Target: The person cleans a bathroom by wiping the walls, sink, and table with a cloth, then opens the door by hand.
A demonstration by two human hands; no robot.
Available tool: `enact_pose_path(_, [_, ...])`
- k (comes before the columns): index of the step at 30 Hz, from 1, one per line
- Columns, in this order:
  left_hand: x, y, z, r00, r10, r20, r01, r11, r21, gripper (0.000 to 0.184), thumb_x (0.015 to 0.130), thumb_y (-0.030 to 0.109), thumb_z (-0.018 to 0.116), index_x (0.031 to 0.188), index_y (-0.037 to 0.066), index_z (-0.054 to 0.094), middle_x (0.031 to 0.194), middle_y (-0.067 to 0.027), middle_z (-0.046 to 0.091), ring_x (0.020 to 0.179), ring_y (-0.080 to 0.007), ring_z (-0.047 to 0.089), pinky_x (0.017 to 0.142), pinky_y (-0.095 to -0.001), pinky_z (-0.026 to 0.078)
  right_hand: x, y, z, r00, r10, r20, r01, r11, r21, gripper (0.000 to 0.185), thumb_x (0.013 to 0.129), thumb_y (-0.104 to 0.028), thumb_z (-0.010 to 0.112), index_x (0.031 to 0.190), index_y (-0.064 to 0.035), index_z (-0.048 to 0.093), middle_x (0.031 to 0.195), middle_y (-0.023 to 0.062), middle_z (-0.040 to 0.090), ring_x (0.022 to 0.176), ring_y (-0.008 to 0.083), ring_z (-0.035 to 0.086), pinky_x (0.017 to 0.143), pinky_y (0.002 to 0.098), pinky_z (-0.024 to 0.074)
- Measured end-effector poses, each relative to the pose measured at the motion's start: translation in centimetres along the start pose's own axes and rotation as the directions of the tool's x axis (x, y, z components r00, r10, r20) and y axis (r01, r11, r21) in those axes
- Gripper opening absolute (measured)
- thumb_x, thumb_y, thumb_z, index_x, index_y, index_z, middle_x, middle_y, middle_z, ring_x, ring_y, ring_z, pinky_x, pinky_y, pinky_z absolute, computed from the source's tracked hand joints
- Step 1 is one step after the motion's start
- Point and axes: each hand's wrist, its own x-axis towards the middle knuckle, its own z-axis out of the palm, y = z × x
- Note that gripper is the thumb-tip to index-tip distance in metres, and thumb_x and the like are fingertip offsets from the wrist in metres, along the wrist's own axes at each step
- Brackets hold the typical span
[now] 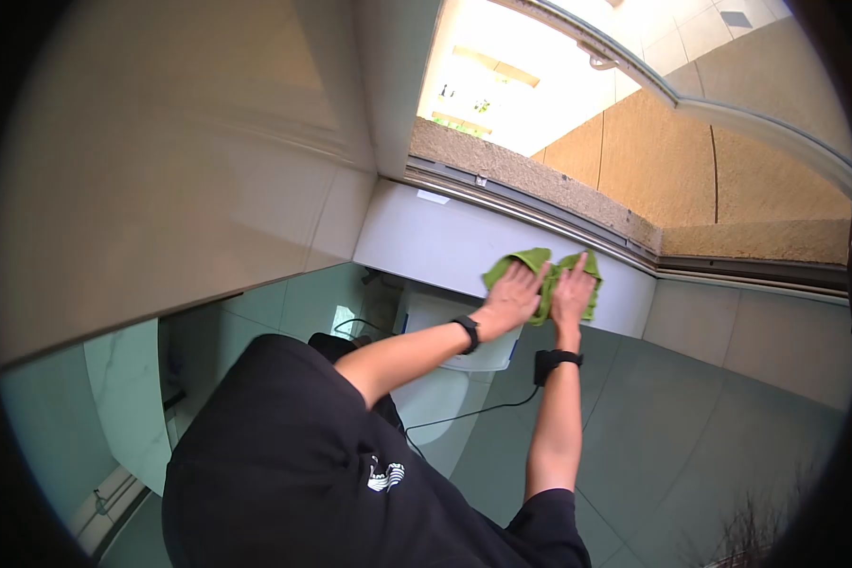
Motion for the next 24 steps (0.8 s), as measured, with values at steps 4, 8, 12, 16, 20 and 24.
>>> enact_pose_path(4, [-3.9,-5.6,-4.7,0.993,-0.118,0.016,0.114,0.980,0.163,0.079,0.097,0.036,0.050,0.157,-0.005,0.020,0.140,-0.0246,0.052,0.134,-0.0355,0.048,0.119,-0.0503,0.029,-1.2,-9.0,0.5,0.990,-0.130,0.054,0.127,0.991,0.049,0.071,0.104,-0.039,0.041,0.161,-0.0039,0.017,0.157,0.0273,0.036,0.145,0.0410,0.035,0.124,0.0501,0.0186])
enact_pose_path(8, [-6.6,-10.2,-8.1,0.982,-0.168,-0.082,0.180,0.968,0.177,0.073,0.095,0.031,0.050,0.156,-0.004,0.027,0.138,-0.0248,0.054,0.131,-0.0361,0.049,0.118,-0.0508,0.029,-1.9,-15.8,0.9,0.963,-0.263,0.052,0.260,0.964,0.062,0.071,0.102,-0.036,0.047,0.159,-0.0012,0.023,0.144,0.0270,0.050,0.136,0.0414,0.045,0.121,0.0508,0.0247])
enact_pose_path(12, [-7.2,-13.4,-10.0,0.942,-0.169,-0.289,0.214,0.968,0.133,0.070,0.092,0.024,0.053,0.154,-0.001,0.031,0.132,-0.0243,0.056,0.125,-0.0397,0.050,0.115,-0.0531,0.032,-2.0,-19.1,0.7,0.908,-0.419,-0.026,0.419,0.899,0.131,0.067,0.100,-0.032,0.055,0.155,-0.0001,0.033,0.135,0.0252,0.056,0.127,0.0413,0.051,0.116,0.0512,0.0327])
enact_pose_path(16, [-6.1,-14.3,-11.5,0.888,-0.247,-0.388,0.337,0.924,0.182,0.075,0.093,0.026,0.057,0.156,-0.002,0.026,0.130,-0.0252,0.055,0.125,-0.0402,0.049,0.115,-0.0561,0.029,-2.1,-18.6,1.2,0.883,-0.460,-0.095,0.469,0.868,0.162,0.066,0.100,-0.034,0.056,0.155,-0.0027,0.035,0.130,0.0210,0.058,0.125,0.0390,0.052,0.117,0.0499,0.0325])
enact_pose_path(20, [-6.7,-13.3,-10.2,0.888,-0.252,-0.386,0.355,0.908,0.223,0.074,0.094,0.026,0.057,0.156,-0.003,0.027,0.130,-0.0245,0.055,0.125,-0.0396,0.049,0.115,-0.0591,0.028,-4.1,-17.4,1.2,0.910,-0.399,-0.111,0.412,0.901,0.133,0.066,0.101,-0.035,0.055,0.155,-0.0036,0.035,0.131,0.0218,0.058,0.125,0.0396,0.052,0.117,0.0500,0.0318])
enact_pose_path(24, [-9.5,-12.0,-9.8,0.969,-0.133,-0.208,0.184,0.951,0.249,0.069,0.095,0.026,0.056,0.153,-0.004,0.032,0.134,-0.0231,0.054,0.127,-0.0374,0.049,0.116,-0.0589,0.027,-7.1,-14.5,0.5,0.944,-0.322,-0.071,0.329,0.931,0.157,0.067,0.102,-0.038,0.053,0.157,-0.0056,0.032,0.132,0.0229,0.057,0.128,0.0416,0.050,0.119,0.0492,0.0300])
